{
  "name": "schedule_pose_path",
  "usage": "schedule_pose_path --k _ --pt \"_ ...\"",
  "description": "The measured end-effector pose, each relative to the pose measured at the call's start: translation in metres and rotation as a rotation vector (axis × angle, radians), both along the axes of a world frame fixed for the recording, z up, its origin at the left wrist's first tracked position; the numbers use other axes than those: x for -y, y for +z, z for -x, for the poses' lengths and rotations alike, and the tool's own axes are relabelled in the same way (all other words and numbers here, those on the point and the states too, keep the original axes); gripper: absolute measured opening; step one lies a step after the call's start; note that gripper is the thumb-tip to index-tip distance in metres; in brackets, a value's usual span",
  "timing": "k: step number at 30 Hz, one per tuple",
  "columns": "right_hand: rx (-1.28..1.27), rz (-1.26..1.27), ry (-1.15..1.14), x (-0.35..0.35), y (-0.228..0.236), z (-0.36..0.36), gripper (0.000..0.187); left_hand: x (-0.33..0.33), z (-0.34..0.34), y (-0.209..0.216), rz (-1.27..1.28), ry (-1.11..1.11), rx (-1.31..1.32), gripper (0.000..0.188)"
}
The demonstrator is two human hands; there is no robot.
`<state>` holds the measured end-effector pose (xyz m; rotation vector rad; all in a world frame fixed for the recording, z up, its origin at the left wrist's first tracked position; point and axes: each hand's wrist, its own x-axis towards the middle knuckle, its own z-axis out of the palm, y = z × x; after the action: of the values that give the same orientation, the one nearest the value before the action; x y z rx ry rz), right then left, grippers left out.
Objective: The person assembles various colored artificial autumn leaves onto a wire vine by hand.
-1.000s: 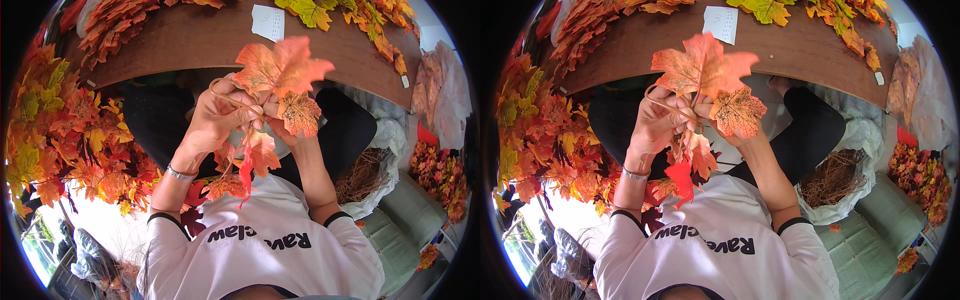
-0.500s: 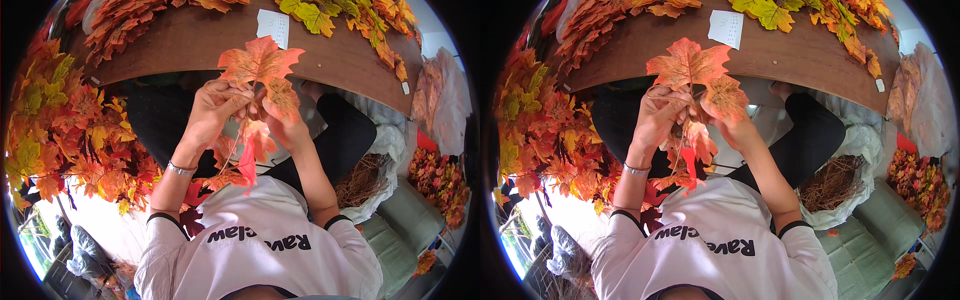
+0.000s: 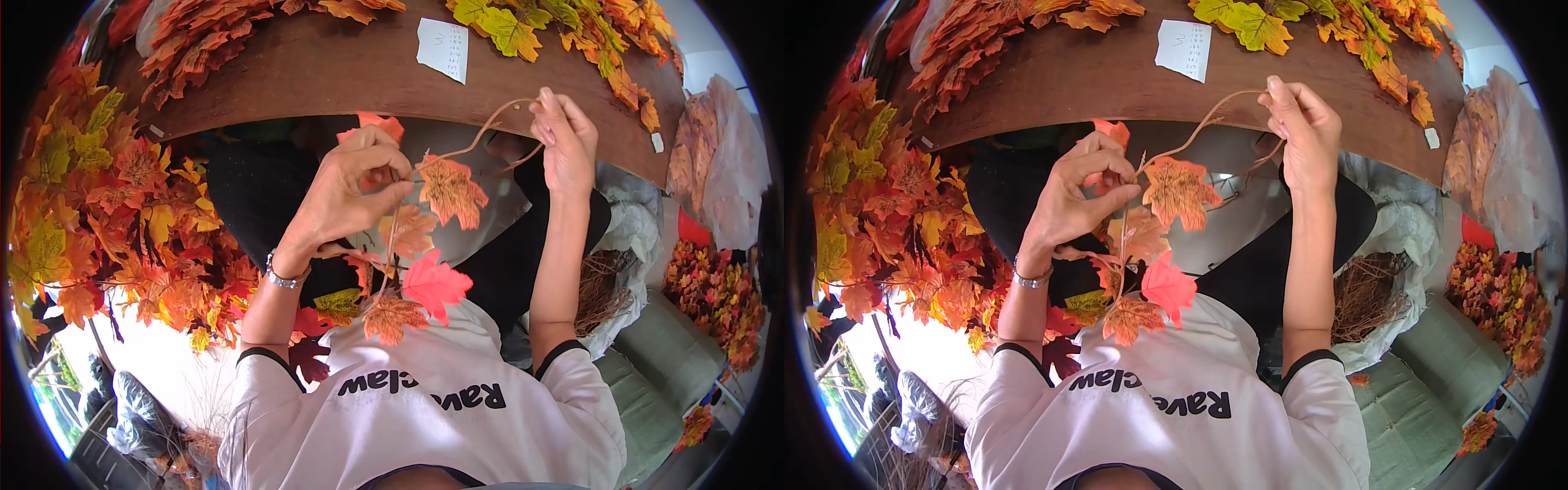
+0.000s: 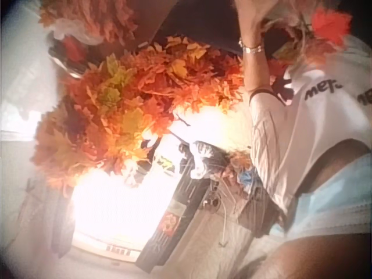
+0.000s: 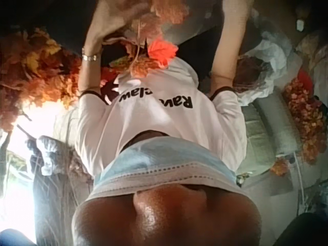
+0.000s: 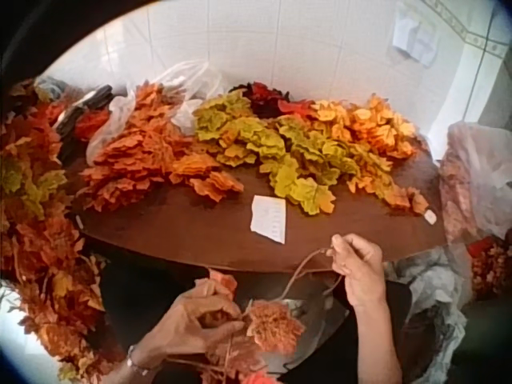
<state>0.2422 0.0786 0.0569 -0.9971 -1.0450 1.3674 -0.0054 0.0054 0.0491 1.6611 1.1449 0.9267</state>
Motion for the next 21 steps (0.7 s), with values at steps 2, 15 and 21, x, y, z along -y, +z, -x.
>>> schedule_pose_path --k 2,15,21 --pt "0.096 0.036 -0.075 -0.003 -0.014 -0.001 0.021 0.002 0.002 -0.002 0.031 -0.119 0.156 0.016" --pt "0.176 0.119 -0.05 0.009 -0.033 0.002 0.023 -0.007 -0.013 0.011 -0.354 0.15 -0.366 0.026" --pt "0.31 0.156 -0.034 0.016 -0.039 -0.006 0.028 -0.007 -0.025 -0.001 -0.605 0.136 -0.449 0.021"
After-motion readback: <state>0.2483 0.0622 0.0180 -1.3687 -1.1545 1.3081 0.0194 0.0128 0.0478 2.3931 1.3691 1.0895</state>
